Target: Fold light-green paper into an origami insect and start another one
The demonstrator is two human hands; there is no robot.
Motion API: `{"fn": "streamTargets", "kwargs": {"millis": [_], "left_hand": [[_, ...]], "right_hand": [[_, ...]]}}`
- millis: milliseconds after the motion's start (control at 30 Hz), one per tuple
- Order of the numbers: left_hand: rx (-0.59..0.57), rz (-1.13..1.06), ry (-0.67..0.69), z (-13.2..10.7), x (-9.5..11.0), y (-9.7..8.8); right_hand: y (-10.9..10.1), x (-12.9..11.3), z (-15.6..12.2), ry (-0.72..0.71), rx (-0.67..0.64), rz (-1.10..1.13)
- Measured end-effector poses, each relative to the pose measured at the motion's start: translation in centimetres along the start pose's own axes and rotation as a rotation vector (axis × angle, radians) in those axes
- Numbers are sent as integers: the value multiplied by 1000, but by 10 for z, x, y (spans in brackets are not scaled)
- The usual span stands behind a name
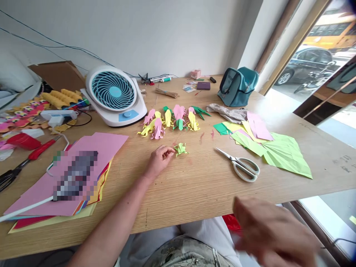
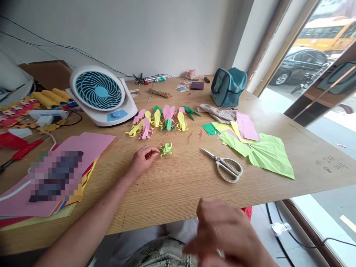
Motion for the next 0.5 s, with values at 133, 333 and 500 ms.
{"fn": "streamTargets", "kwargs": {"millis": [133,333,500], "left_hand": [[10,-3,-9,0,-1,-2],[34,5,-30,-1,-1,-6],[56,1,-62,0,0,-8]], "right_hand": [[18,33,37,132,-95,43],[13,74,32,303,-87,-113],[-29,100,37,309,91,-377]]}}
Point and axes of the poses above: each hand's wrist, its own z-axis towards the middle knuckle, its own y-axis out of the palm, x = y × z, the point moved 3 cm from there along z, towards the middle knuckle, and after that the axes turned 1 degree about z, right-handed, at the moved point
